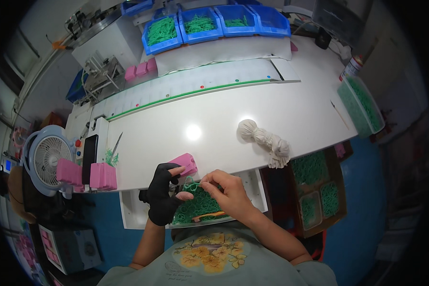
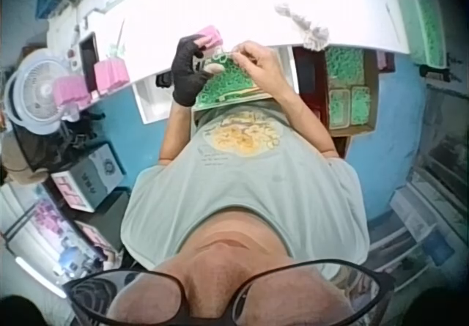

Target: Assembling candle wick holders by inserting green wicks into pink molds and tying them.

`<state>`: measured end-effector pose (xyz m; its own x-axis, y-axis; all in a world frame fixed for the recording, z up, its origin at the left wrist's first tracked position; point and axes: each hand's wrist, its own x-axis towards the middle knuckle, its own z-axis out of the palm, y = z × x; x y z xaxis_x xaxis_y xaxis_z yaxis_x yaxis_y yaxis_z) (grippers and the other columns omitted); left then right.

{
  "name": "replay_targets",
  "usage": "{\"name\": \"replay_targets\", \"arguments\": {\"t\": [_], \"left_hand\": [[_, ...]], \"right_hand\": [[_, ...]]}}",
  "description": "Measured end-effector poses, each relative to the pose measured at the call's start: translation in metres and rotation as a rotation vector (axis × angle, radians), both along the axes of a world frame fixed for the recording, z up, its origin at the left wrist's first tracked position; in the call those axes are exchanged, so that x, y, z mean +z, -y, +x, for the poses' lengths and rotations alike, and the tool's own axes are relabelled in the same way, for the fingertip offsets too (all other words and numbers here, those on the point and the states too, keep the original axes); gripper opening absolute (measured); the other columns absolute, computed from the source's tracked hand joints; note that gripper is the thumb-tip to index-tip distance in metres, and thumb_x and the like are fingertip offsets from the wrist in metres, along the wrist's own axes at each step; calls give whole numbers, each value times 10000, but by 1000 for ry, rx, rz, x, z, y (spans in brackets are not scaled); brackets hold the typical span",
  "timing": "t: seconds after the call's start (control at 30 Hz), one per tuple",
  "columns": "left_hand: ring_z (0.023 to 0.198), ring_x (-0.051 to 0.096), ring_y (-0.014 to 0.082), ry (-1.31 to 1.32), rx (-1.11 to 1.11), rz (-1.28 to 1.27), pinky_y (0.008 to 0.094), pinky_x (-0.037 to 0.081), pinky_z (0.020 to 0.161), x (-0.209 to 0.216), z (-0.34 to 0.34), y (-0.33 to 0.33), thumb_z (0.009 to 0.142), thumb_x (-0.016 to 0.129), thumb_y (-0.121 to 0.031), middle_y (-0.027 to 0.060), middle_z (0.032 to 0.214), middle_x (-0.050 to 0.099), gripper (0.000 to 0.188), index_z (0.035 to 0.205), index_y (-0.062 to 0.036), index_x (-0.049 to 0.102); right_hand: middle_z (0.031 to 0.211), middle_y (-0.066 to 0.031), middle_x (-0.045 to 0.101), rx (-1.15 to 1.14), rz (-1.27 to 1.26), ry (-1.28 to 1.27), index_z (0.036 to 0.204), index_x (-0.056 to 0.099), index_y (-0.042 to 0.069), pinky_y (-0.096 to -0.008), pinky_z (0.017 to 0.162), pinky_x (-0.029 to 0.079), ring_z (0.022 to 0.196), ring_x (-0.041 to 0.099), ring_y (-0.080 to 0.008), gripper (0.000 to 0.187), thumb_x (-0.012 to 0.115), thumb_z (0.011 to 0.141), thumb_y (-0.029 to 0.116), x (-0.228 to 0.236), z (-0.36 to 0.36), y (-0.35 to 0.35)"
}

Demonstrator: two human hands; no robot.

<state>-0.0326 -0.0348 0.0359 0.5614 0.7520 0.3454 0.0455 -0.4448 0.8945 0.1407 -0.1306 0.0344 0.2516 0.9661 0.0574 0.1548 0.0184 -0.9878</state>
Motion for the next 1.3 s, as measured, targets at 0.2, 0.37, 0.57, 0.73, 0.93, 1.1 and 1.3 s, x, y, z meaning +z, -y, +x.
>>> {"name": "replay_targets", "arguments": {"t": [0.2, 0.37, 0.57, 0.73, 0.93, 1.1, 1.3], "left_hand": [[994, 578, 214, -21, -31, 16, 323, 478, 832, -2, 3, 0, 634, 868, -243, 78, 1070, 589, 573, 1136, -63, 658], [995, 575, 214, -23, -34, 18, 324, 472, 836, -3, 7, 4, 631, 868, -228, 76, 1066, 587, 564, 1126, -56, 660], [968, 573, 207, -88, -32, 78, 317, 466, 822, 3, 11, 7, 633, 866, -248, 71, 1055, 585, 561, 1116, -54, 657], [967, 572, 205, -119, -10, 104, 315, 463, 816, 10, 21, 10, 649, 861, -280, 66, 1040, 586, 523, 1076, -45, 669], [963, 578, 194, -143, -27, 34, 320, 474, 801, 17, 36, 17, 676, 847, -257, 67, 1057, 592, 398, 985, -56, 696], [936, 581, 181, -166, -46, 65, 305, 476, 766, 19, 49, 19, 684, 837, -209, 64, 1067, 596, 336, 956, -67, 699], [898, 565, 164, -144, -55, 11, 293, 468, 748, 19, 54, 21, 692, 831, -195, 58, 1066, 593, 304, 934, -69, 697]], "right_hand": [[823, -30, 630, 26, -32, 16, 910, 624, -30, -201, 581, 452, 669, 543, -44, 89, 614, 929, 56, 1, 3, 4], [781, -22, 616, 13, -23, -9, 913, 623, -30, -198, 579, 445, 655, 537, -40, 98, 611, 934, 65, -1, 8, 8], [707, -48, 609, -26, -34, -76, 903, 649, -15, -264, 546, 389, 595, 487, -77, 147, 629, 916, 130, -1, 13, 15], [712, -52, 613, -42, -21, -101, 907, 649, -17, -263, 554, 398, 599, 494, -77, 152, 630, 916, 133, -1, 21, 20], [717, -55, 619, -53, -12, -132, 921, 651, -19, -261, 565, 412, 606, 503, -78, 149, 634, 916, 129, -2, 34, 25], [720, -52, 616, -57, 6, -161, 930, 651, -18, -260, 566, 414, 608, 503, -76, 154, 634, 920, 135, -2, 40, 28], [731, -51, 611, -48, -12, -150, 925, 649, -17, -259, 576, 416, 622, 504, -77, 155, 630, 920, 137, -2, 45, 29]]}}
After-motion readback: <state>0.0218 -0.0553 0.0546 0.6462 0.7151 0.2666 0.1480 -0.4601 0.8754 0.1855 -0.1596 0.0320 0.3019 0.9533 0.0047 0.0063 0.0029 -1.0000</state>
